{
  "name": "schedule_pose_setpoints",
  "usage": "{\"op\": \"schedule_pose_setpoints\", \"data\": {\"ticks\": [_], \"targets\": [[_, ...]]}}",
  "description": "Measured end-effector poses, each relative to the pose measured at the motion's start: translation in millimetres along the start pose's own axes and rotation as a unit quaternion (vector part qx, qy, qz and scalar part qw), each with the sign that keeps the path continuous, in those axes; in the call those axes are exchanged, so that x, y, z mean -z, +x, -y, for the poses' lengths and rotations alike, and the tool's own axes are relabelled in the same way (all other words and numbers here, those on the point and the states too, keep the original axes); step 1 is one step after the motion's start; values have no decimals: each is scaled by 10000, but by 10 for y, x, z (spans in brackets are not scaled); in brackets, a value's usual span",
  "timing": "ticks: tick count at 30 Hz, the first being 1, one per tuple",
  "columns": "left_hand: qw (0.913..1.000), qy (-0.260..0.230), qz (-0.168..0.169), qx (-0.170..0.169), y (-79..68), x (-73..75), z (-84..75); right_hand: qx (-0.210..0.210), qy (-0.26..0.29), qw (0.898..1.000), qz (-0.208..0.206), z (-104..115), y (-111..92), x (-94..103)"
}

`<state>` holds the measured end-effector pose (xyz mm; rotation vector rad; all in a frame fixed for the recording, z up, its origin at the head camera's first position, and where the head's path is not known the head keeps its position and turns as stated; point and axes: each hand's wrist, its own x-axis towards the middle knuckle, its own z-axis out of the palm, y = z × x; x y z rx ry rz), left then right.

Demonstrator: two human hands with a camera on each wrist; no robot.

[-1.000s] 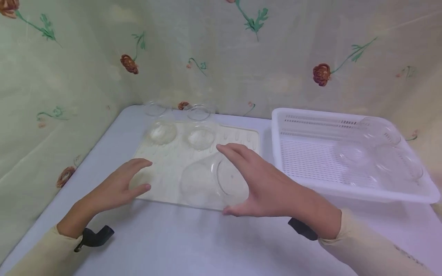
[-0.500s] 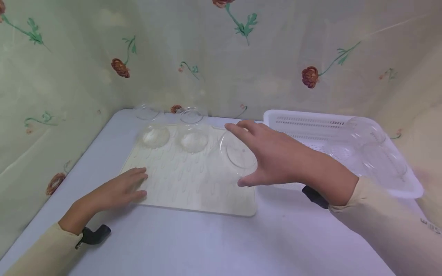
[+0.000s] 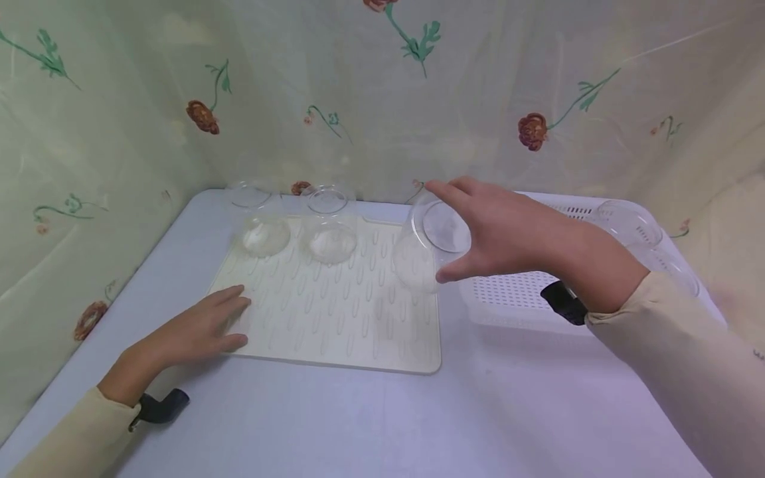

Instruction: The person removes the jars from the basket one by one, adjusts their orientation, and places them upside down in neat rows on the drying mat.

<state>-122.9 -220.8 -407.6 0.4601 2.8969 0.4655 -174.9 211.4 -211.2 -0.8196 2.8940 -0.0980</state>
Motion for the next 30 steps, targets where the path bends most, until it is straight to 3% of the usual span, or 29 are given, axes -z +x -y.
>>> {"op": "schedule_pose_setpoints", "data": {"ticks": [5, 11, 16, 30], "targets": [[9998, 174, -12, 2, -49, 32, 34, -138, 24, 9998, 107, -42, 104, 13], [9998, -116, 128, -52, -65, 68, 92, -226, 55, 9996, 169, -108, 252, -34], [9997, -81, 194, -93, -46, 68, 117, -320, 167, 9990, 271, -95, 409, -71], [9982, -220, 465, 299, -24, 60, 107, -341, 592, 9961, 566, -138, 847, -253]]}}
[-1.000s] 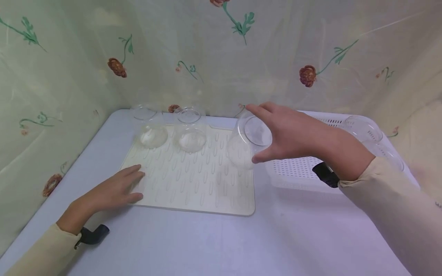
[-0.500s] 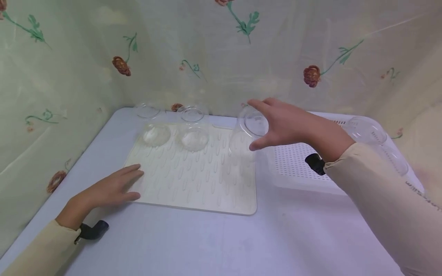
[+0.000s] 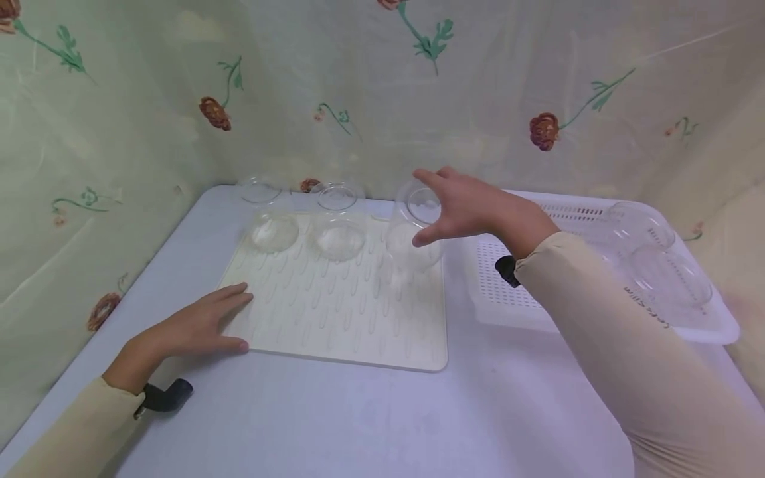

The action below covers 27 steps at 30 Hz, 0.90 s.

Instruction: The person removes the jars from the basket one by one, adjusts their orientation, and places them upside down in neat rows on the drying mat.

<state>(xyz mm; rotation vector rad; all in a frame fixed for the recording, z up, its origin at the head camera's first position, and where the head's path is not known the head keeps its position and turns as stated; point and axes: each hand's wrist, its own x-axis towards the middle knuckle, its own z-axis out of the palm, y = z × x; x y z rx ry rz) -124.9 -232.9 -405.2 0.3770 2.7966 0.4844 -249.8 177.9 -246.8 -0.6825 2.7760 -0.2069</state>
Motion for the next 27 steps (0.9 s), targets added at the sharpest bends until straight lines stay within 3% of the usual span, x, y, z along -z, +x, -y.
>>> {"op": "schedule_pose_setpoints", "data": {"ticks": [10, 27], "targets": [[9997, 1, -22, 253, 7, 1, -25, -84, 224, 9997, -72, -115, 232, -159], [9998, -99, -37, 147, 12, -6, 7, -503, 797, 9955, 67, -177, 456, -399]]}}
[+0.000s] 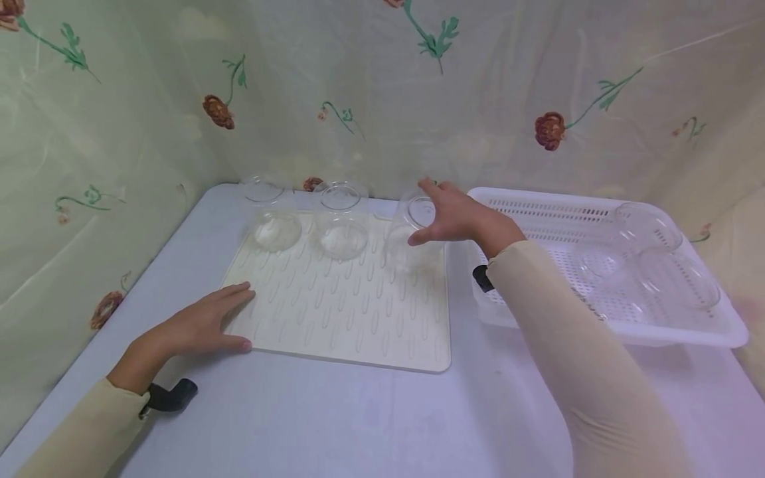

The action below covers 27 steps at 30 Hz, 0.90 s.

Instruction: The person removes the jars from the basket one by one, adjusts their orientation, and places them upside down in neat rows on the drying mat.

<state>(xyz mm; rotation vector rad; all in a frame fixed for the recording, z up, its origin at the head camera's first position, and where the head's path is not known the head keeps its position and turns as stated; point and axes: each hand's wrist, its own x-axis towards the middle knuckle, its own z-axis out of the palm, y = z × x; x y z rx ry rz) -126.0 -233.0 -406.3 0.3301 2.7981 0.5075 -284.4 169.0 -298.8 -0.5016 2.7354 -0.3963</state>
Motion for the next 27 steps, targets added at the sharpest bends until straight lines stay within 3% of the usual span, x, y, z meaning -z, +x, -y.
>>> {"op": "schedule_pose_setpoints", "data": {"ticks": [27], "targets": [[9999, -107, -2, 1, -19, -9, 7, -261, -47, 9996, 113, 104, 205, -22]]}}
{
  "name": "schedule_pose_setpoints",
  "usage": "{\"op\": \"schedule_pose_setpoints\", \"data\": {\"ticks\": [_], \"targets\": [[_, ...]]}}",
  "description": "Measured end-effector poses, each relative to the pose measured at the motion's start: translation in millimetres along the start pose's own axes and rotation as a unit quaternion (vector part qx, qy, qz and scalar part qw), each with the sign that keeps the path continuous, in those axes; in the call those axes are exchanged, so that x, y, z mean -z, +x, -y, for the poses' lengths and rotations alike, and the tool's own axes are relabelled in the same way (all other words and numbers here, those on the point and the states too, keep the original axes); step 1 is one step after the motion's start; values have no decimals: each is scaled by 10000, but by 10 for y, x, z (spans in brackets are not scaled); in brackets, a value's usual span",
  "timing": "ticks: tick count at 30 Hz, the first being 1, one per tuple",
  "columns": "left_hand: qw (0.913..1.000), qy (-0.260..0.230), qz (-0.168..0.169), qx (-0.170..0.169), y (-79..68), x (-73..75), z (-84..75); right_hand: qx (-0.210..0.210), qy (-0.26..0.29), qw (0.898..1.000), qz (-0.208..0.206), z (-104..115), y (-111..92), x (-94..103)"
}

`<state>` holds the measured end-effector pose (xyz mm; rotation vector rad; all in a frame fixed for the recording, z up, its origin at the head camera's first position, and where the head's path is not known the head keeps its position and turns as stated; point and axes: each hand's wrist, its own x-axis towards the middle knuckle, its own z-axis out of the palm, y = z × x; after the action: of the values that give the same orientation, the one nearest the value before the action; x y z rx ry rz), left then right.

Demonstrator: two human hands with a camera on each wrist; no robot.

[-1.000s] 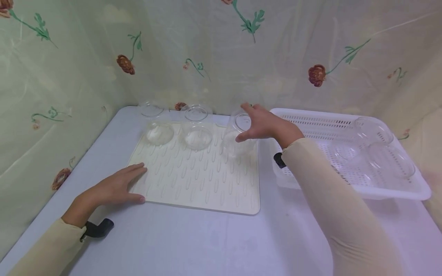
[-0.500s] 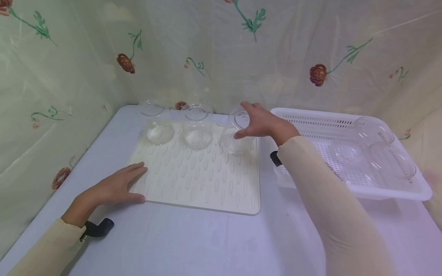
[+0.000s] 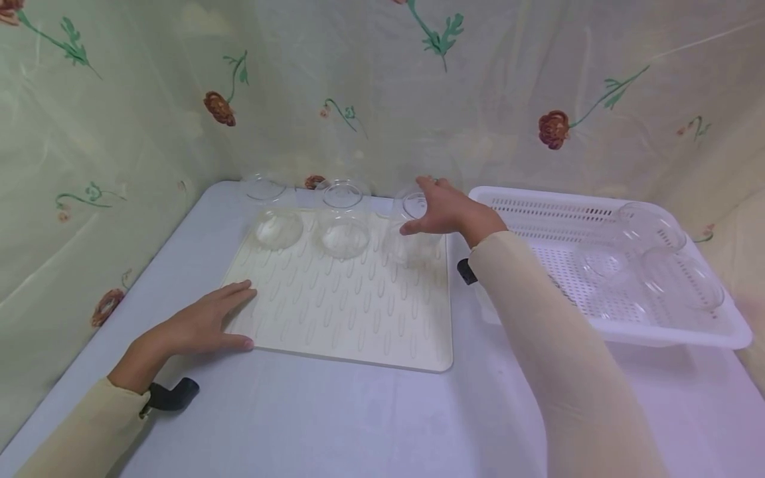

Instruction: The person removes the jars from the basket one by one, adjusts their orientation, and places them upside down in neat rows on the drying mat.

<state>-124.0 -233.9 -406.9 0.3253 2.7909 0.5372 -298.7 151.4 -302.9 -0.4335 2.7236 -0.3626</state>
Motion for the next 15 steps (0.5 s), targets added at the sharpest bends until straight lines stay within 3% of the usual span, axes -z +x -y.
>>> {"op": "schedule_pose_setpoints", "data": {"ticks": [15], "targets": [[10000, -56, 3, -74, -6, -13, 28, 27, 44, 10000, 50, 27, 82, -6]]}}
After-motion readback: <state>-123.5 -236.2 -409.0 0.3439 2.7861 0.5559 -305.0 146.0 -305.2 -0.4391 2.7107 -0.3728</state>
